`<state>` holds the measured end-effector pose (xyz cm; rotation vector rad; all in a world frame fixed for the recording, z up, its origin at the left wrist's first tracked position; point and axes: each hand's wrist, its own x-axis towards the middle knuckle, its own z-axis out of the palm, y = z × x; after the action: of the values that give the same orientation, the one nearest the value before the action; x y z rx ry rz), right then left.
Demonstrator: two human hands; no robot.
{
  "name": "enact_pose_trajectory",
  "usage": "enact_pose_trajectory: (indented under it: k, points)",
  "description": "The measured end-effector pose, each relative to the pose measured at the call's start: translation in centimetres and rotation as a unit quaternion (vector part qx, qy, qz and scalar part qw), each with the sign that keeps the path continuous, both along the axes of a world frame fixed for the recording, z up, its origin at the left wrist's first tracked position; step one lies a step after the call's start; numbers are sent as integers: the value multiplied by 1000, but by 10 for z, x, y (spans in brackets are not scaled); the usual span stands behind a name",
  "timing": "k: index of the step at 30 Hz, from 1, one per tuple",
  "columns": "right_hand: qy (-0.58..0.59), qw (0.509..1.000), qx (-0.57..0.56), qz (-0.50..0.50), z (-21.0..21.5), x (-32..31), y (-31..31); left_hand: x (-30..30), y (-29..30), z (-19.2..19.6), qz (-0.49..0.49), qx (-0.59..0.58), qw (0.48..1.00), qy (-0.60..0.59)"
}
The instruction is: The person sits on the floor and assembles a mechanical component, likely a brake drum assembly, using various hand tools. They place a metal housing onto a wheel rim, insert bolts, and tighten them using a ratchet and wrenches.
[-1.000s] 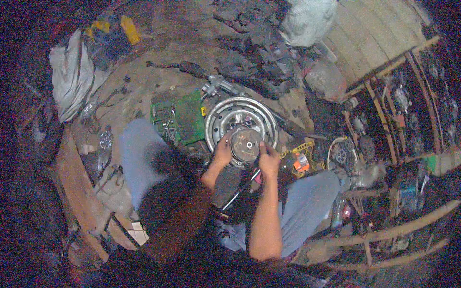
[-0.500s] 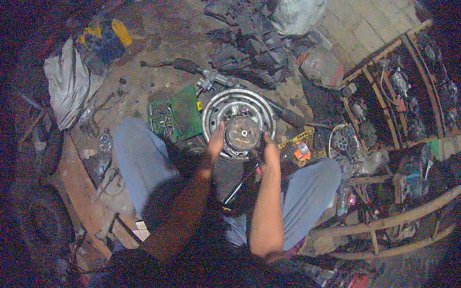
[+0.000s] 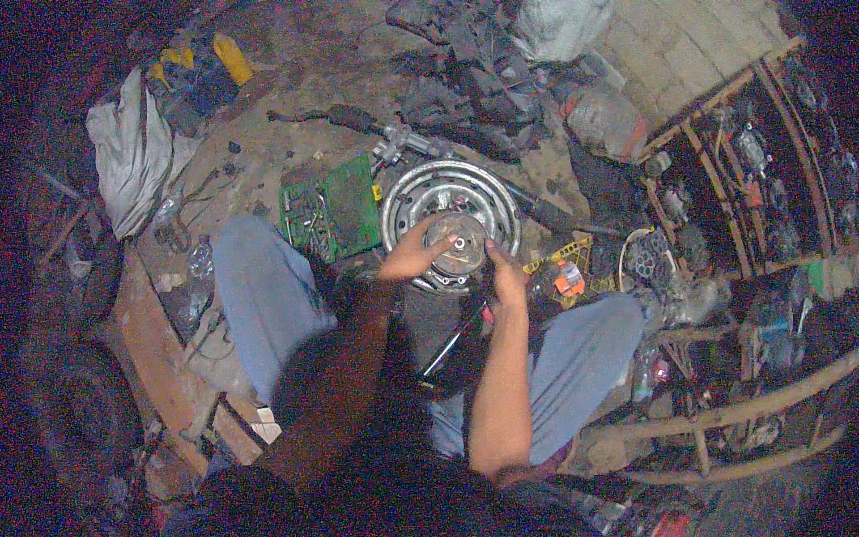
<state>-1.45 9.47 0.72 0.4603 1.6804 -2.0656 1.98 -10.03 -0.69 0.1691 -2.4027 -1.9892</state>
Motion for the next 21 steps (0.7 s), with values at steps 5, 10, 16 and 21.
enact_pose_trajectory:
  k: [5,10,16,21]
  points:
    - [-56,987,-125,-83,-16,3,14,1,0,17,-6,-22,1000,-2]
    - [-94,980,-96,-149,-57,21,20,0,-9,-6,25,43,997,-51]
    - [-132,973,-164,-93,-54,29,17,6,0,-8,33,6,998,-56]
    - [-120,972,-165,-118,-29,38,6,7,-4,-11,31,-17,997,-62]
